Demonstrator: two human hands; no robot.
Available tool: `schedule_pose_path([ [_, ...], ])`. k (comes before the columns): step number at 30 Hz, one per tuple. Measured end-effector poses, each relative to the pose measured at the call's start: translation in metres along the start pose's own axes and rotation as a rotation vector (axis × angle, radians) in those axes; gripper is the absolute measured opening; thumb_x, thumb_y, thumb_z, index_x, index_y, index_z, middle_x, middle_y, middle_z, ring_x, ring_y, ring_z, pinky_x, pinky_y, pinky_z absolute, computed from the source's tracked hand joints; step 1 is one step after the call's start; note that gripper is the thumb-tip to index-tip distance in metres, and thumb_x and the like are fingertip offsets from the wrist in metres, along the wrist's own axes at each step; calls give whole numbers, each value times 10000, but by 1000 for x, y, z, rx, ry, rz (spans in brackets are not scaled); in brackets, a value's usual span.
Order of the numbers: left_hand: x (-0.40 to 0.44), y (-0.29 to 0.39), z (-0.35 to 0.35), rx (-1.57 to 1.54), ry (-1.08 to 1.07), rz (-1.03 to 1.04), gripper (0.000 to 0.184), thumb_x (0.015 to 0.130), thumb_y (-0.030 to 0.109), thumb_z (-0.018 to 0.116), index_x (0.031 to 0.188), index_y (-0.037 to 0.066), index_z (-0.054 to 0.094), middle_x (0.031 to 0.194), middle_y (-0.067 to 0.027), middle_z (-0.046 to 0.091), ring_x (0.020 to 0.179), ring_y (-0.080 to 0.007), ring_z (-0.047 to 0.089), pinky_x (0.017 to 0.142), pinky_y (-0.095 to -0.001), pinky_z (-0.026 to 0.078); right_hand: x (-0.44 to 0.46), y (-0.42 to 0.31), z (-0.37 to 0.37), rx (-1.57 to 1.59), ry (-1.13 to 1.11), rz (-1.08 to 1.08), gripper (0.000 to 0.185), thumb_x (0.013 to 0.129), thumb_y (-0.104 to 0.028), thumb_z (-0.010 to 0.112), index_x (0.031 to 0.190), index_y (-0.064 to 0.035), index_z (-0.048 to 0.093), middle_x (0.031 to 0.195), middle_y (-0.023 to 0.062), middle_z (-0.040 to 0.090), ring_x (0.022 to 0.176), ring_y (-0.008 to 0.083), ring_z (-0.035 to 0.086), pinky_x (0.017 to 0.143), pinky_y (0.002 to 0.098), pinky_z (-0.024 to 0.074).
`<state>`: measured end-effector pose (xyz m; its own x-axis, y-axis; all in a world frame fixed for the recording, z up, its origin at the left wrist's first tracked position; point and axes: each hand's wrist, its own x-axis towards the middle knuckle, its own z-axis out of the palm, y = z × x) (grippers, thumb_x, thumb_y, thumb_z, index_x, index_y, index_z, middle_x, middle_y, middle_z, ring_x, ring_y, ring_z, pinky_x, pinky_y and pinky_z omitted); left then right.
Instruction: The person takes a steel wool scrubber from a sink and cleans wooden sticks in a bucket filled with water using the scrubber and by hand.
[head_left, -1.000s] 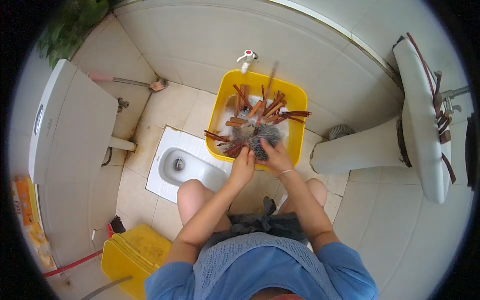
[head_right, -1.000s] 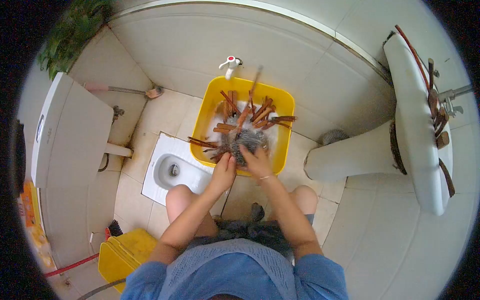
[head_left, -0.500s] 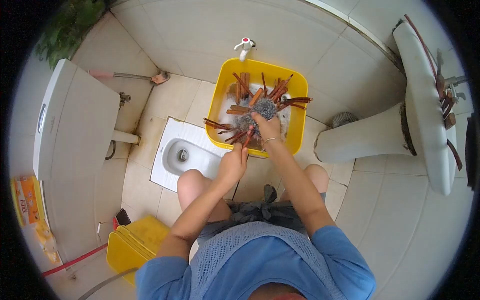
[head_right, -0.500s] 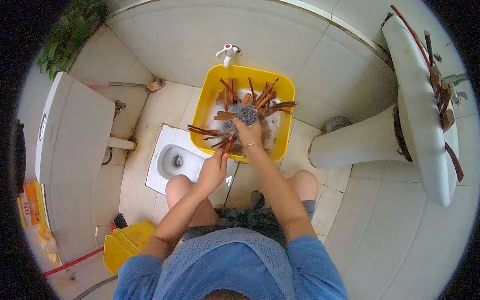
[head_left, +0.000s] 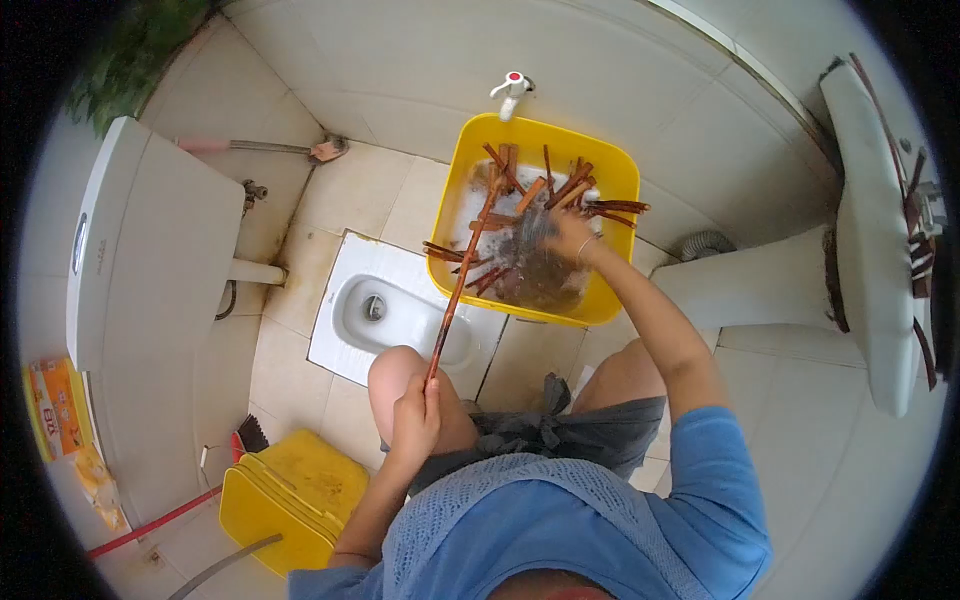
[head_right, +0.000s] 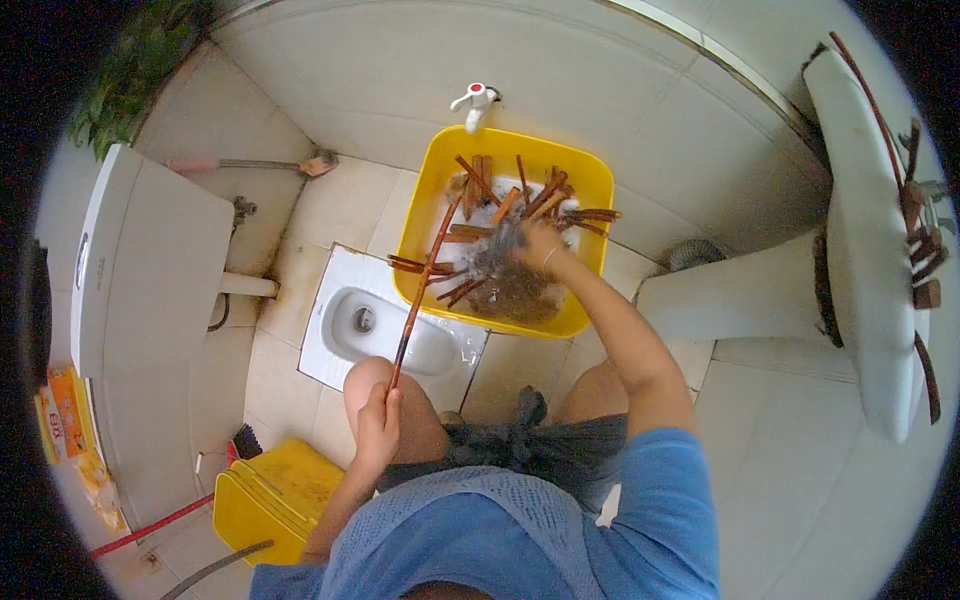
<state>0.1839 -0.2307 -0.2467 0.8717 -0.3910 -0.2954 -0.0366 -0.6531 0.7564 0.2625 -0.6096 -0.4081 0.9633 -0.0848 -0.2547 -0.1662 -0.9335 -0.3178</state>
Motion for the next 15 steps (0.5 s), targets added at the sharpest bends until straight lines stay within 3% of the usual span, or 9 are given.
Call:
schedule_pose_path([
  [2, 7, -14, 12, -100, 5, -3, 208, 904, 195, 412, 905, 6, 498, 650, -211, 549, 586, -348, 556, 523, -389, 416, -20, -55, -14, -346, -578, -46, 498, 776, -235, 583, 1198, -14, 436, 1202, 252, 454, 1067, 356, 488, 816, 417, 426],
  [3, 15, -18, 19, -203, 3, 4, 210, 905, 193, 408, 899, 5, 501, 641, -189, 545, 586, -306, 561, 525, -357, 416, -21, -58, 1, -397, -707, -70, 505, 783, -232, 576, 1213, -22, 416, 1210, 243, 450, 1067, 349, 489, 809, 416, 434],
  [4, 19, -9, 18, -236, 11, 74, 196, 908, 189, 409, 922, 14, 495, 608, -116, 510, 564, -202, 522, 524, -308, 401, -19, -55, 23, -404, -754, -65, 512, 790, -230, 569, 1228, -29, 397, 1219, 234, 445, 1066, 342, 490, 802, 415, 441],
  [8, 35, -6, 35, -434, -83, -69, 161, 909, 180, 421, 955, 35, 473, 588, -41, 458, 523, -125, 445, 491, -271, 371, 5, -53, 80, -330, -887, 58, 545, 820, -219, 540, 1290, -58, 318, 1252, 200, 428, 1066, 316, 495, 774, 412, 471],
  [11, 50, 14, 40, -509, -153, -102, 162, 909, 182, 423, 935, 29, 469, 579, -42, 448, 524, -117, 443, 485, -276, 372, 1, -64, 25, -32, -897, 181, 574, 841, -211, 518, 1337, -80, 259, 1277, 174, 414, 1065, 295, 498, 753, 410, 494],
  [12, 55, 14, 46, -451, -148, -63, 199, 914, 217, 414, 928, 25, 465, 593, -77, 482, 517, -175, 479, 481, -306, 378, -6, -67, 1, 113, -841, 234, 584, 849, -208, 511, 1352, -88, 239, 1285, 165, 410, 1065, 289, 499, 746, 409, 501],
  [13, 61, 15, 52, -451, -154, -63, 199, 914, 217, 414, 928, 25, 465, 593, -77, 482, 517, -175, 479, 481, -306, 378, -20, -68, -13, 274, -726, 285, 581, 841, -227, 527, 1332, -63, 264, 1276, 166, 419, 1080, 288, 488, 776, 416, 481],
  [14, 67, 16, 58, -391, -122, 43, 217, 915, 230, 402, 917, 22, 462, 609, -114, 512, 527, -235, 508, 486, -343, 387, -34, -68, -27, 436, -611, 317, 581, 833, -247, 544, 1313, -39, 289, 1266, 167, 427, 1094, 287, 477, 805, 422, 462],
  [15, 76, 20, 64, -333, -88, 154, 236, 916, 244, 389, 906, 19, 459, 625, -152, 543, 536, -295, 537, 491, -381, 397, -47, -71, -45, 741, -357, 387, 591, 818, -285, 577, 1273, 9, 339, 1247, 169, 445, 1123, 286, 455, 864, 434, 422],
])
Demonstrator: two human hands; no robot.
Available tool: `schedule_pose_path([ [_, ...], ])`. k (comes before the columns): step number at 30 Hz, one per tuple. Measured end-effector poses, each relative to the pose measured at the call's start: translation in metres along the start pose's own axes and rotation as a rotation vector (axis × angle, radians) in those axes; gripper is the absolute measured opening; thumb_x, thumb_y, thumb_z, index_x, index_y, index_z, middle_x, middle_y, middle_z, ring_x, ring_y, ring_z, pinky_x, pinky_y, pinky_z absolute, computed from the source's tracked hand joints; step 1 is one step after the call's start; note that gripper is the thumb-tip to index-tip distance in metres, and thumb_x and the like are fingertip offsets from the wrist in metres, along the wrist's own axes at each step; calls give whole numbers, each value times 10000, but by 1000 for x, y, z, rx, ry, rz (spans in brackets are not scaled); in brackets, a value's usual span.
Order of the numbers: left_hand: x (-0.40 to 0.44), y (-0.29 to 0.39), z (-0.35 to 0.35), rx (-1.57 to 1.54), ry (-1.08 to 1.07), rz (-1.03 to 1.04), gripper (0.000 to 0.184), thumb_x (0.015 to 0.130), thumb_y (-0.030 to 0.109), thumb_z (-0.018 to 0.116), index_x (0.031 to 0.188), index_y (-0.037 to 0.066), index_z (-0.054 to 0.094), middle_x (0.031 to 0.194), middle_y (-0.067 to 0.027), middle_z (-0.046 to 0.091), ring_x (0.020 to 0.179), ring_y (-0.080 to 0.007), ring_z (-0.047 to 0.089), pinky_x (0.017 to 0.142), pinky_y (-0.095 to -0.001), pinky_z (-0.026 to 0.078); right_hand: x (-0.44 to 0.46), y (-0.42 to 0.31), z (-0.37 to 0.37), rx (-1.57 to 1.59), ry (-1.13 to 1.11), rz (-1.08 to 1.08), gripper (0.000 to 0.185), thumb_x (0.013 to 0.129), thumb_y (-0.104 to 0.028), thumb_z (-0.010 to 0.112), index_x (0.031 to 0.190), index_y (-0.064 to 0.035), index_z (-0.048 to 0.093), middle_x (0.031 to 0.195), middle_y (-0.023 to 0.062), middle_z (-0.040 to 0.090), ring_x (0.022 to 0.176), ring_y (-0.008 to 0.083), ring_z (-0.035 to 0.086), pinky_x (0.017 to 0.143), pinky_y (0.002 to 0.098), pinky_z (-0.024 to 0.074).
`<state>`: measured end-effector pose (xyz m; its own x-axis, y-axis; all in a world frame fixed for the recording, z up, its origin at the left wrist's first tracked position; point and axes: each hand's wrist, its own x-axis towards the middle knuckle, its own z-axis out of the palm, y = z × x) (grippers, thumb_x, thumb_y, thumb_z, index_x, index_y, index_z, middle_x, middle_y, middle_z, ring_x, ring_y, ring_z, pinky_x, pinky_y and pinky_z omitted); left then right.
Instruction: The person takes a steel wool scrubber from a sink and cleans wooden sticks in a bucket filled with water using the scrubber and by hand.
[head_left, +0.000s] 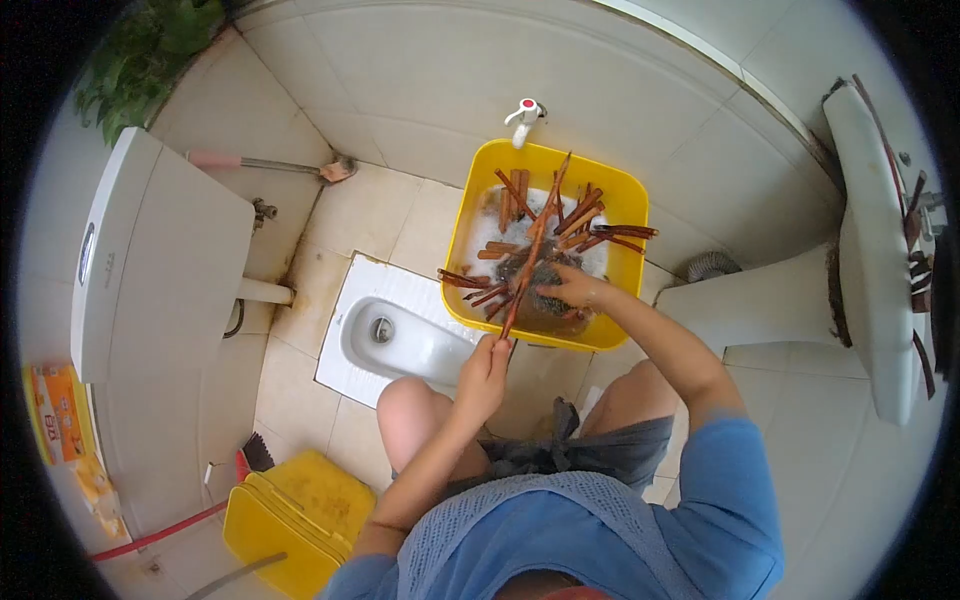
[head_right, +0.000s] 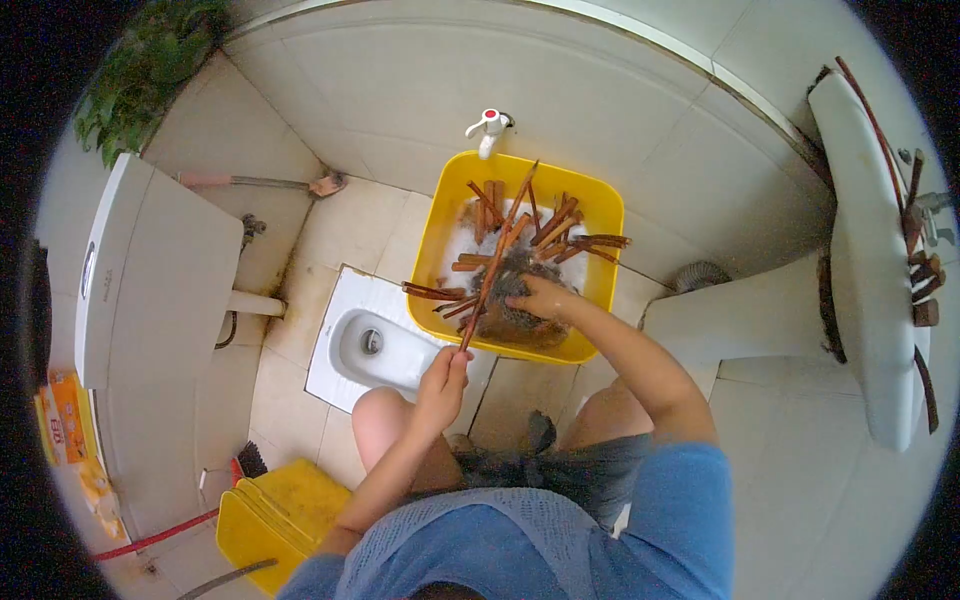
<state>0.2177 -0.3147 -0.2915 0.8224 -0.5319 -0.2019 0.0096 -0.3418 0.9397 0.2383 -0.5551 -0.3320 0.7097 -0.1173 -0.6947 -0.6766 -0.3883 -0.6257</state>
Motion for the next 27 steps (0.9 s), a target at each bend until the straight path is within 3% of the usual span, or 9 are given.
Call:
schedule_pose_path([
  [1, 10, 1, 6, -4, -4, -1, 236, 916, 244, 389, 906, 19, 459, 625, -152, 543, 536, -295, 537, 491, -381, 397, -19, -6, -2, 0, 2, 6, 591, 818, -285, 577, 1273, 9, 339, 1247, 169, 445, 1123, 286, 455, 864, 434, 422],
  [3, 26, 6, 16, 258, 85, 165, 234, 906, 239, 379, 882, 17, 448, 650, -222, 565, 596, -392, 557, 513, -457, 411, -54, -8, 5, 849, -46, -79, 523, 832, -279, 566, 1223, 19, 390, 1169, 159, 491, 1100, 242, 464, 892, 334, 389],
  [7, 37, 23, 34, 560, 2, 91, 201, 884, 206, 402, 849, 9, 425, 583, -245, 539, 550, -424, 544, 510, -509, 426, -54, -17, 56, 621, 505, -408, 369, 806, -209, 591, 1098, -2, 500, 1058, 110, 542, 908, 187, 542, 787, 298, 431],
  [11, 18, 10, 29, 514, -16, 140, 205, 887, 205, 405, 837, 9, 434, 579, -248, 534, 551, -435, 537, 506, -517, 417, -51, -69, 22, 941, 703, -97, 392, 777, -204, 612, 1088, 11, 507, 991, 120, 577, 867, 206, 564, 769, 333, 444],
  [14, -25, 4, 2, 345, -93, 139, 215, 894, 209, 398, 827, 11, 447, 574, -253, 529, 552, -444, 532, 500, -526, 406, 6, -22, -48, 1096, 384, -186, 738, 753, -335, 620, 1295, 38, 283, 1305, 232, 336, 1199, 306, 359, 898, 425, 380],
  [17, -39, 7, -17, 529, -149, 62, 229, 902, 217, 388, 827, 14, 461, 585, -265, 525, 567, -456, 525, 511, -531, 397, 21, -26, -18, 969, 802, 39, 835, 737, -358, 634, 1334, 29, 197, 1346, 249, 245, 1218, 368, 302, 934, 517, 307],
  [22, -18, 10, -23, 504, -149, 37, 227, 902, 211, 391, 825, 11, 468, 599, -273, 526, 582, -452, 527, 523, -528, 398, 9, -30, 1, 995, 642, 91, 810, 736, -327, 642, 1341, -11, 206, 1384, 186, 208, 1254, 358, 235, 931, 577, 258],
  [25, -53, 7, -32, 494, -167, 9, 209, 894, 198, 417, 896, 3, 491, 643, -257, 538, 618, -430, 543, 528, -472, 419, 45, -15, -41, 975, 893, 95, 546, 778, -270, 602, 1184, 43, 411, 1127, 199, 525, 1017, 334, 521, 868, 556, 352],
  [27, -86, -18, -61, 588, -76, 133, 252, 899, 233, 403, 906, 3, 507, 643, -263, 544, 631, -441, 550, 538, -489, 424, 13, -14, -72, 1020, 580, 4, 432, 781, -269, 598, 1069, 43, 518, 1041, 185, 574, 936, 291, 567, 820, 471, 423],
])
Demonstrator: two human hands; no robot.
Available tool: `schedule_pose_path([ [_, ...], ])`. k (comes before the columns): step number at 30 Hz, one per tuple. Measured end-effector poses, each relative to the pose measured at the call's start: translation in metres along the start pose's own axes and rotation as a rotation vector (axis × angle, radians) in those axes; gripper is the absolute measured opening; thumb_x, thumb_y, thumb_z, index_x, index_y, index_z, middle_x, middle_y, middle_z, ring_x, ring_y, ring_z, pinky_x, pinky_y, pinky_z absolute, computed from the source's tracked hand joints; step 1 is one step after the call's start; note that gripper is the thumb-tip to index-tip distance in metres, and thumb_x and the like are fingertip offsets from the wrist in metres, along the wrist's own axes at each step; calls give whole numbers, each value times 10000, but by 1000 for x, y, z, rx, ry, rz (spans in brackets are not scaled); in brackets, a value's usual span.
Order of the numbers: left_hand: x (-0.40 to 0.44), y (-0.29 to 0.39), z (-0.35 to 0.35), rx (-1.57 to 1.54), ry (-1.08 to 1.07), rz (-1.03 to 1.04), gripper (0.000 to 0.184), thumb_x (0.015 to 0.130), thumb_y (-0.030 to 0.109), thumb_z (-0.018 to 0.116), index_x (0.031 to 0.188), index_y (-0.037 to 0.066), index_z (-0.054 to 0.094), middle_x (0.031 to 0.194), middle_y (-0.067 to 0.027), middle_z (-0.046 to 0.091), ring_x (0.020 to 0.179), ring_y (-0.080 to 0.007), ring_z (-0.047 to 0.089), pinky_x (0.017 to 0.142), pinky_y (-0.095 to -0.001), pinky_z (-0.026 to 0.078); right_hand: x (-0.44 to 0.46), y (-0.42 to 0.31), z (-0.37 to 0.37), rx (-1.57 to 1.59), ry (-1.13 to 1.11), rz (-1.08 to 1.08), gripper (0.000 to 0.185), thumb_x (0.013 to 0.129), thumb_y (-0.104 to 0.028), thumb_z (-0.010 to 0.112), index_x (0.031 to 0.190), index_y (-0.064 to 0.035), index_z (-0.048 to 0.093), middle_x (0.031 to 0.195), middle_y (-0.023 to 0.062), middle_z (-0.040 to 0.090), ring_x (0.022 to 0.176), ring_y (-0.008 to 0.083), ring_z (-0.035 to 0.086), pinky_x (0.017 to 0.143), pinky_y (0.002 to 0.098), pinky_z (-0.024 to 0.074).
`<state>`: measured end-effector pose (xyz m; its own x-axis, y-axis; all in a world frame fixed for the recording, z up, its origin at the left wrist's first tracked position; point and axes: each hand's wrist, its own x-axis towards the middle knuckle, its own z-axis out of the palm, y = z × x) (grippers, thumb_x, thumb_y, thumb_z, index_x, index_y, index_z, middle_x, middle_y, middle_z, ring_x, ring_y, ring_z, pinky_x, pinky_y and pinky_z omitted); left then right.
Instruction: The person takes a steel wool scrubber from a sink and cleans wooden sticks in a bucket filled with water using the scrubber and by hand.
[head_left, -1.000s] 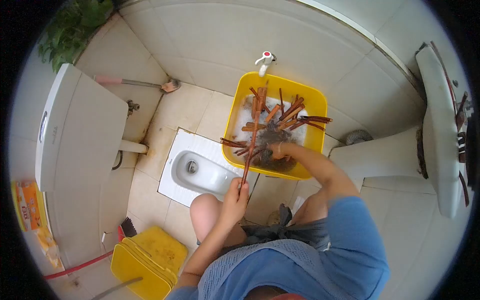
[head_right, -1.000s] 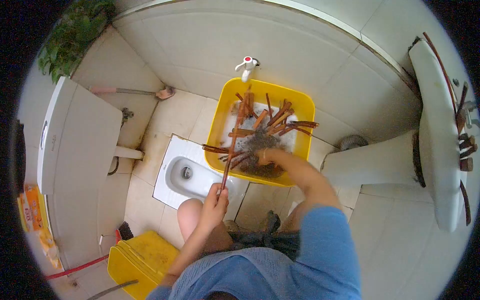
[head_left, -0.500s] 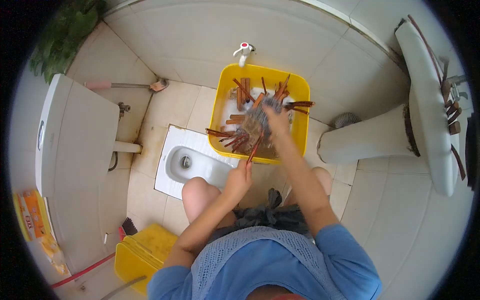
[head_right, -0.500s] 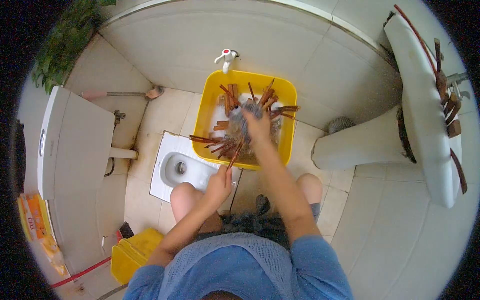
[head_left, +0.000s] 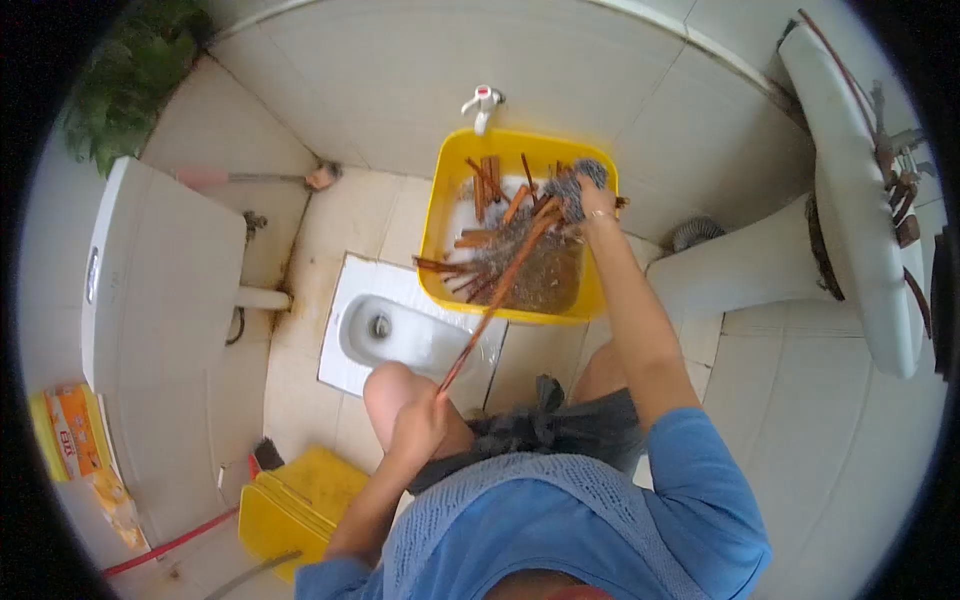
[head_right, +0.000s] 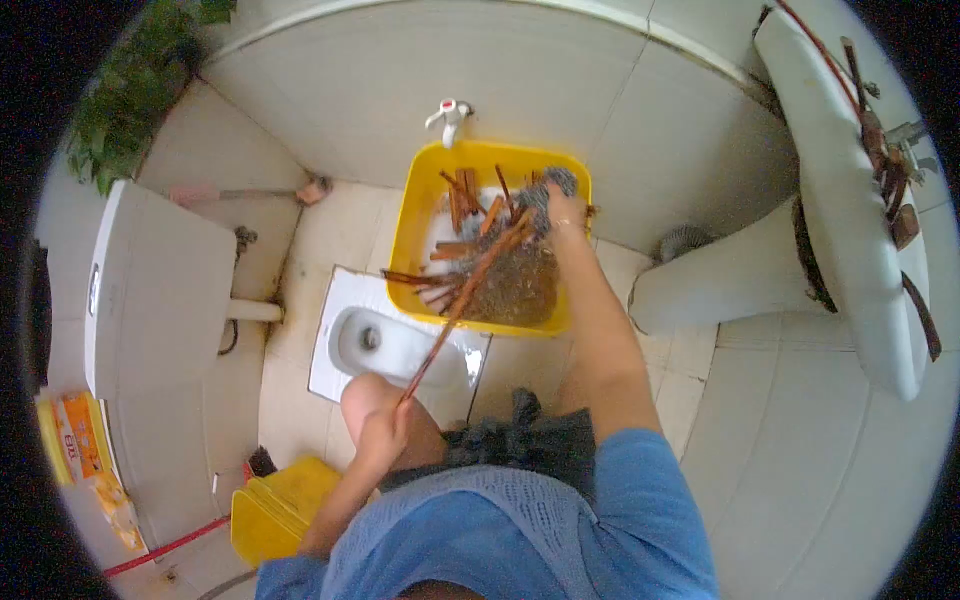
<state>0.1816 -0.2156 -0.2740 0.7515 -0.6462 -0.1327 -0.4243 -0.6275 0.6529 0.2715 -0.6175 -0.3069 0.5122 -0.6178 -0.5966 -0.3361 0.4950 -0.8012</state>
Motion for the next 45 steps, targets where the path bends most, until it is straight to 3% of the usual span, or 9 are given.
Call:
schedule_pose_path([
  [4, 27, 32, -103, 0, 207, -259, 262, 917, 232, 398, 953, 30, 560, 671, -210, 556, 593, -255, 584, 516, -403, 420, -24, 37, 12, -842, -42, -508, 490, 717, -288, 643, 1064, 40, 532, 964, 196, 601, 895, 317, 577, 806, 396, 451],
  [7, 90, 119, -171, 42, 571, 402, 227, 876, 80, 455, 1053, -25, 552, 933, -152, 603, 777, -205, 573, 716, -276, 437, -55, 69, 14, -1068, -378, -442, 640, 679, -364, 658, 1151, 31, 484, 1079, 237, 547, 991, 340, 541, 872, 375, 417],
  [9, 122, 205, -205, 149, 579, 741, 248, 872, 67, 469, 1090, -15, 554, 763, -52, 547, 657, -90, 462, 597, -218, 375, -68, 81, 4, -1058, -354, -417, 672, 677, -374, 656, 1178, 30, 463, 1090, 237, 542, 1007, 349, 532, 875, 371, 417],
  [10, 127, 253, -217, 222, 500, 746, 217, 805, 3, 515, 1009, -7, 587, 823, -140, 600, 708, -204, 575, 631, -267, 439, -65, 94, 0, -1080, -268, -452, 598, 662, -363, 659, 1120, -8, 509, 1022, 231, 572, 950, 353, 556, 836, 388, 440],
  [18, 205, 359, -190, 445, 809, 1782, 202, 801, 153, 496, 787, -26, 589, 677, -157, 574, 609, -273, 558, 594, -365, 464, -72, 88, -35, -1186, -233, -637, 583, 675, -228, 654, 1180, -26, 443, 976, 244, 568, 924, 367, 549, 806, 404, 440],
  [23, 238, 227, -102, -56, 376, 897, 200, 807, 213, 501, 755, 35, 573, 707, -141, 571, 647, -323, 555, 550, -415, 441, -112, 72, -47, -1391, -234, -724, 548, 686, -188, 633, 1178, -115, 403, 994, 224, 521, 817, 383, 557, 706, 435, 465],
  [28, 233, 30, -23, 1283, -370, 444, 177, 778, 203, 531, 882, 121, 648, 975, -30, 578, 920, -190, 523, 676, -350, 393, -112, 68, -40, -1414, -245, -616, 542, 701, -228, 643, 1171, -104, 403, 1058, 229, 488, 894, 382, 550, 745, 433, 468],
  [39, 228, 31, -52, 1129, -532, 218, 141, 766, 153, 523, 843, 133, 639, 884, -53, 600, 791, -208, 579, 584, -323, 475, -64, 78, -31, -1495, -559, -502, 540, 715, -245, 635, 1169, -64, 407, 1056, 251, 507, 931, 399, 533, 808, 441, 446],
  [45, 181, 37, -146, 1045, -77, 515, 108, 750, 129, 533, 831, 65, 562, 789, -99, 580, 750, -238, 586, 570, -359, 469, -13, 94, 5, -1892, -693, -372, 541, 744, -232, 604, 1215, -79, 386, 1173, 252, 430, 1038, 402, 469, 869, 413, 417],
])
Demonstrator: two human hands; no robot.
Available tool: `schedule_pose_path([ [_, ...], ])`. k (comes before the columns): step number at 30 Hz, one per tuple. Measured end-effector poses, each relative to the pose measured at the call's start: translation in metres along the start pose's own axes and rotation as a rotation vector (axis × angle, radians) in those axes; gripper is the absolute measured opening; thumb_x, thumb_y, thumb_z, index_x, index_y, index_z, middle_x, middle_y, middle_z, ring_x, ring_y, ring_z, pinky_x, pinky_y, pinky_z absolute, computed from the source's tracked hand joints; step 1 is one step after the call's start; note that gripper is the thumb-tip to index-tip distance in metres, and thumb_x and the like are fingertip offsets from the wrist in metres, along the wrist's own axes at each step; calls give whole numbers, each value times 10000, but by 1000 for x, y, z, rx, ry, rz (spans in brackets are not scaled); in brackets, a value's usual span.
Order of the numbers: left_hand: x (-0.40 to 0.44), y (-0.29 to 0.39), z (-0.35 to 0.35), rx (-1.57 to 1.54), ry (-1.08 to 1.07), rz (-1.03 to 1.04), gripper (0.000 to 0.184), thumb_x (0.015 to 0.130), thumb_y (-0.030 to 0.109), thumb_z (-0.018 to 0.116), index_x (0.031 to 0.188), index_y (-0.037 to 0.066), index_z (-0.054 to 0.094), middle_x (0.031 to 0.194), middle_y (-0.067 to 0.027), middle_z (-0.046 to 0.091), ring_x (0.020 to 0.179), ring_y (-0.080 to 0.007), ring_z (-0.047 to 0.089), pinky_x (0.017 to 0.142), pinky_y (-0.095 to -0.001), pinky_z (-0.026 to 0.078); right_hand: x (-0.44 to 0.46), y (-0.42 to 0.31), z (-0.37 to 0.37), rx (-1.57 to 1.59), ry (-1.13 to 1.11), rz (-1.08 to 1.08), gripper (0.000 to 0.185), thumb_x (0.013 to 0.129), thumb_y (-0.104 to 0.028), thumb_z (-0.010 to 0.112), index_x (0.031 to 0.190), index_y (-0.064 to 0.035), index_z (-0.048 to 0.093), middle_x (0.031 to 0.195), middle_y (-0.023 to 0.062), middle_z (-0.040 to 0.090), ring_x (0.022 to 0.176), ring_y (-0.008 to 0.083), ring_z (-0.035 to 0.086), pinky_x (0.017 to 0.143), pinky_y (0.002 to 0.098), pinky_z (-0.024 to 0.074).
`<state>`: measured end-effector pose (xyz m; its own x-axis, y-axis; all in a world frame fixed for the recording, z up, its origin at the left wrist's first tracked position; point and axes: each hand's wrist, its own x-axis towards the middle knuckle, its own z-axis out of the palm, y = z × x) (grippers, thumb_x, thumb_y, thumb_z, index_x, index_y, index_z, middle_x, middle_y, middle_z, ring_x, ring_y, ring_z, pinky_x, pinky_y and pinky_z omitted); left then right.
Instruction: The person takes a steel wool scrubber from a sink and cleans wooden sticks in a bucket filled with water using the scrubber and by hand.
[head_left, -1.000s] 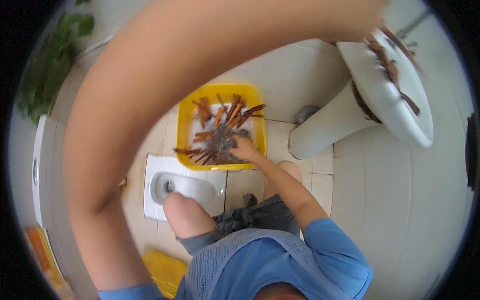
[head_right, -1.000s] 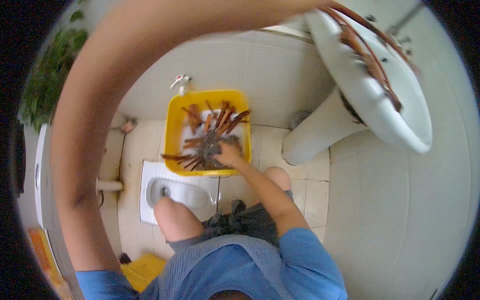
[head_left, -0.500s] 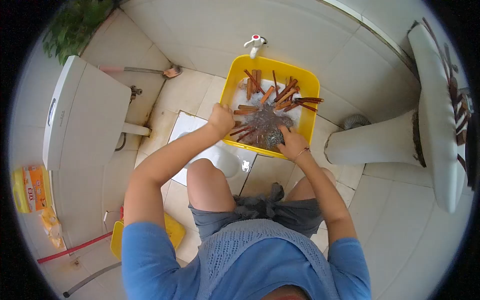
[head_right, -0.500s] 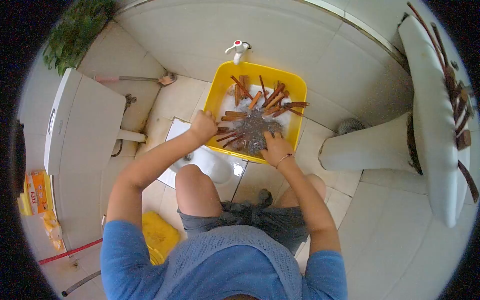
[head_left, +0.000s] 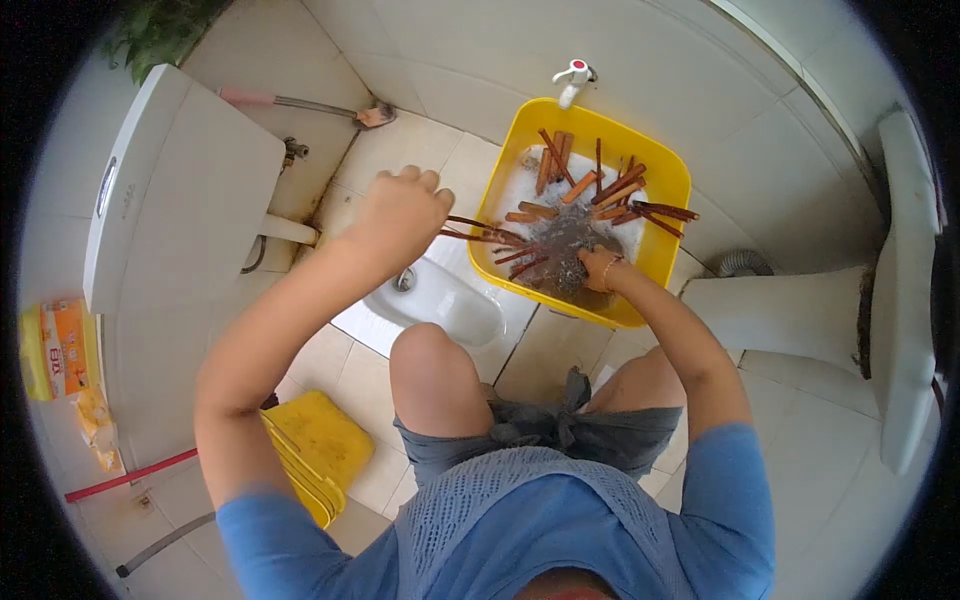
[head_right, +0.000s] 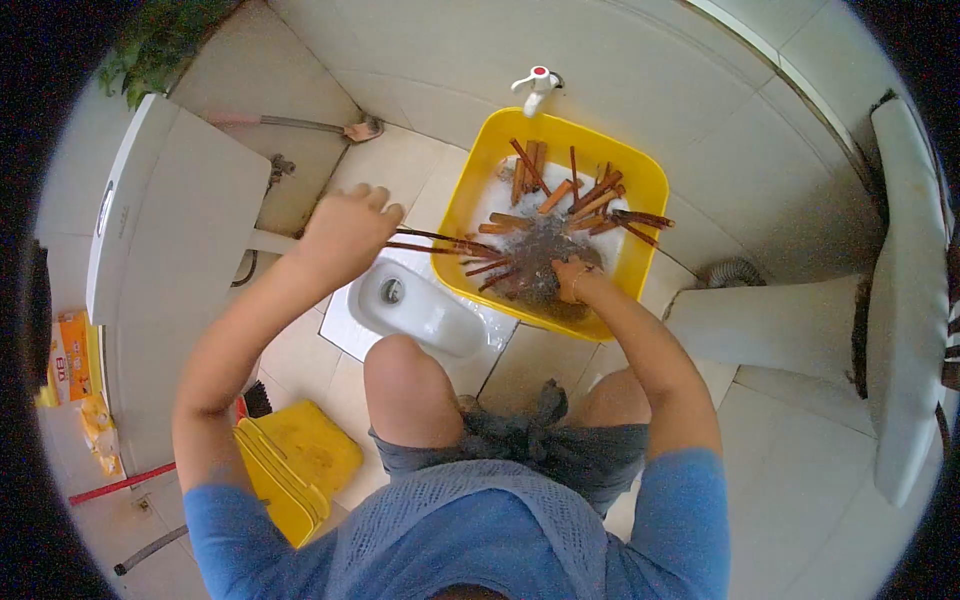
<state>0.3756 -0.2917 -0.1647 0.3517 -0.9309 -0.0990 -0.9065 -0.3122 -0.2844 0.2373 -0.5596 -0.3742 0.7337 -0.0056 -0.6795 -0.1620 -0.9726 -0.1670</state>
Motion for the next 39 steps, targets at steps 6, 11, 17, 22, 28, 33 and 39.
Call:
schedule_pose_path([
  [6, -42, -8, -54, -429, -185, -468, 186, 873, 205, 446, 826, 42, 520, 659, -155, 544, 612, -273, 580, 552, -391, 441, 88, -7, 34, -296, -340, -20, 552, 790, -312, 531, 1257, -54, 389, 1270, 224, 390, 1143, 327, 427, 931, 388, 377],
  [11, -39, 62, 40, -1640, 116, -609, 206, 916, 240, 392, 827, 87, 497, 550, 20, 423, 413, -113, 372, 394, -257, 308, 28, 1, 14, 205, -80, -33, 614, 795, -439, 543, 1216, -3, 440, 1251, 217, 432, 1170, 308, 416, 957, 388, 343],
  [17, 28, 172, 69, -1894, 195, -621, 235, 923, 243, 374, 792, 64, 453, 535, -41, 439, 413, -180, 418, 398, -297, 324, -73, -35, 3, 1671, 604, -128, 459, 787, -292, 623, 1079, 43, 506, 1028, 136, 580, 939, 216, 544, 822, 318, 419],
  [22, 29, 195, 63, -1381, 297, -524, 249, 909, 212, 376, 816, -5, 456, 710, -282, 537, 697, -461, 514, 551, -498, 398, -71, -82, -9, 1697, 1018, -13, 280, 786, -133, 596, 1012, 24, 543, 930, 91, 598, 817, 148, 551, 736, 275, 438],
  [28, -27, 210, 77, -1575, 87, -622, 281, 914, 233, 387, 797, -9, 468, 677, -252, 528, 681, -437, 514, 561, -460, 396, -45, -36, -56, 1804, 1014, 233, 273, 758, -162, 623, 963, 14, 583, 860, 108, 623, 778, 212, 587, 709, 323, 453],
  [33, -2, 178, 76, -1341, 192, -560, 278, 914, 210, 376, 784, -15, 476, 687, -273, 517, 663, -439, 502, 551, -452, 390, -45, -90, -9, 1413, 1064, 18, 342, 750, -170, 621, 1028, 20, 563, 964, 137, 612, 870, 225, 567, 786, 332, 428],
  [39, -94, 196, 53, -1343, 119, -565, 252, 912, 199, 391, 848, -16, 506, 669, -247, 533, 633, -401, 542, 551, -446, 394, -43, -3, -96, 1634, 1145, 359, 363, 722, -153, 633, 1013, 48, 553, 930, 128, 606, 812, 216, 564, 728, 333, 433],
])
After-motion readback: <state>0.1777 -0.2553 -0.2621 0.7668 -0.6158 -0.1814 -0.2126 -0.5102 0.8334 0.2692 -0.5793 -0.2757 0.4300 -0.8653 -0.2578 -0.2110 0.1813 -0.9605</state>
